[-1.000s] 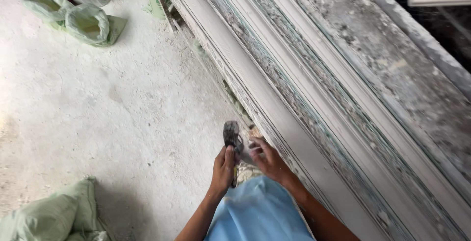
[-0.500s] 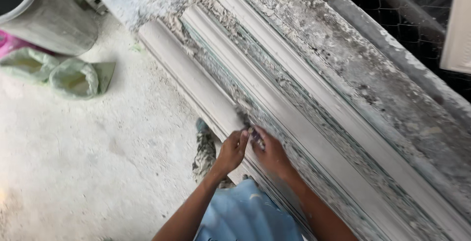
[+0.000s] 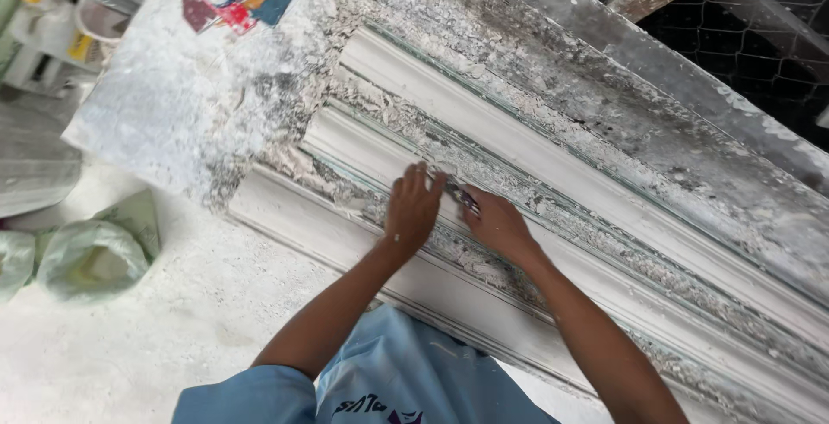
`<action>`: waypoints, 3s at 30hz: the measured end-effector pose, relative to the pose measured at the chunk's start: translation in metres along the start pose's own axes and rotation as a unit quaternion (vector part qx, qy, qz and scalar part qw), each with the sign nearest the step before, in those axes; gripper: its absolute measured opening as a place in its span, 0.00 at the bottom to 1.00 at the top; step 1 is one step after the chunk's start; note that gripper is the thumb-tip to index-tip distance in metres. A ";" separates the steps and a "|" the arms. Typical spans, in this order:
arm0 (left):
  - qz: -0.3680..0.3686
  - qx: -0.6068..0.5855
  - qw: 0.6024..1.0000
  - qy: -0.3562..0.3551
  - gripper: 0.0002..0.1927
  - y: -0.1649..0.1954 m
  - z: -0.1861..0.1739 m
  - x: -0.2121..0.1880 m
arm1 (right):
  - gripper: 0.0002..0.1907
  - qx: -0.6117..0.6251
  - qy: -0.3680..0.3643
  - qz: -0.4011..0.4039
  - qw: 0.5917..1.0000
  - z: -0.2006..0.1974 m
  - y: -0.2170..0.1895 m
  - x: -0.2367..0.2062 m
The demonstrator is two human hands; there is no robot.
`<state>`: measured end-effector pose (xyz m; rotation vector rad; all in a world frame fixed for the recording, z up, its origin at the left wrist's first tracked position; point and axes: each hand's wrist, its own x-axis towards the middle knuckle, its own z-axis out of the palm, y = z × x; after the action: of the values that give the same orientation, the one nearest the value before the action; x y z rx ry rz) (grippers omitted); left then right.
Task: The person uses a small hand scraper to remove dried plaster residue from the grooves of decorative plaster cornice moldings laid on a work table, working along the lengths of the moldings and repositioning pieces as they clean each groove.
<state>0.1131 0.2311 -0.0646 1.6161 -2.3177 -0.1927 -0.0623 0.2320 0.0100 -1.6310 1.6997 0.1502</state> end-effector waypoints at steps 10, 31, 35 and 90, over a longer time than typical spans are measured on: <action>0.080 -0.006 0.997 0.001 0.05 0.014 0.042 0.035 | 0.27 -0.033 0.020 -0.095 0.995 -0.021 0.030 0.014; -0.006 0.164 0.985 -0.061 0.08 -0.168 -0.009 0.049 | 0.14 -0.001 -0.007 -0.105 0.994 0.023 -0.151 0.122; 0.024 0.145 0.988 -0.046 0.14 -0.116 0.002 0.046 | 0.23 -0.002 -0.012 -0.112 0.994 -0.004 -0.116 0.087; 0.256 -0.044 0.921 -0.291 0.14 0.051 -0.002 0.095 | 0.23 -0.042 0.518 0.177 0.836 0.174 0.192 -0.132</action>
<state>0.0379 0.1605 -0.0312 0.9279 -3.0245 -0.7225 -0.1735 0.4701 -0.1141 -1.5165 2.8327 -0.6109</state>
